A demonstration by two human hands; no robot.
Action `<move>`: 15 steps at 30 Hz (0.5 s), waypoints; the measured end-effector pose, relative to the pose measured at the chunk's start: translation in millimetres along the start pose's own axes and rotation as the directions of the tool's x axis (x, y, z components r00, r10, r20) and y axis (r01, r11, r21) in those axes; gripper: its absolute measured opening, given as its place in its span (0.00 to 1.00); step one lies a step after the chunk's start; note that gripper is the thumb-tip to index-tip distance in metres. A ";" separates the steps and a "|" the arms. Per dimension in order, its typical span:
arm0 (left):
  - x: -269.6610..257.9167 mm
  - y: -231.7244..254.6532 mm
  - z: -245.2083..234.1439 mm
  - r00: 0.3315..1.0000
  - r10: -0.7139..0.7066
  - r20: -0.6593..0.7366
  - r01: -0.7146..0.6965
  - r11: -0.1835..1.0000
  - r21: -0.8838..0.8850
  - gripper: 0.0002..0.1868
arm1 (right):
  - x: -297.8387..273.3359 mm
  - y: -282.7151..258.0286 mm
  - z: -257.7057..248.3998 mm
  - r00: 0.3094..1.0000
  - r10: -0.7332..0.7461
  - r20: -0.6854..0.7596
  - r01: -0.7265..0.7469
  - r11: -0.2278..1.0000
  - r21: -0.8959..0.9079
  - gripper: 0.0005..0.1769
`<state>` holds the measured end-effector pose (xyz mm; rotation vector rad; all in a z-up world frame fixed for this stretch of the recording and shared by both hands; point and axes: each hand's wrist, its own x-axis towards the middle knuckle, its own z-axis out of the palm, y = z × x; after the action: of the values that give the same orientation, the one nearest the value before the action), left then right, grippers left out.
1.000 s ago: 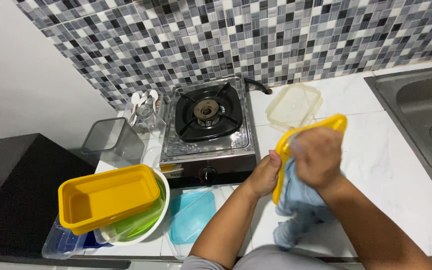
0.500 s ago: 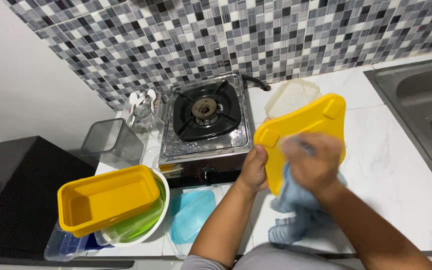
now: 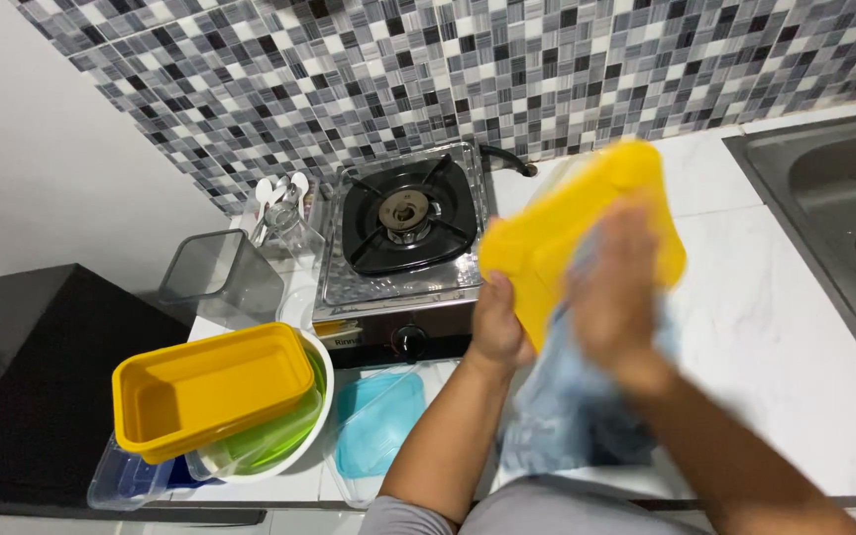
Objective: Drying plastic containers and lids with a cloth and wiping down the kitchen counter.
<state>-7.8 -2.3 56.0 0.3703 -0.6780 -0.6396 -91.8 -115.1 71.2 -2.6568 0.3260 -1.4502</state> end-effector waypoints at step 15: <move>-25.2 41.8 15.6 1.000 0.020 -0.004 -0.021 0.985 -0.172 0.38 | 0.1 2.5 -27.7 0.995 -0.028 -0.098 0.041 0.990 0.132 0.33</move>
<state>-15.9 43.7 77.0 0.2038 -0.6183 -0.6727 -115.4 -117.0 85.9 -2.5052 0.1842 -1.5544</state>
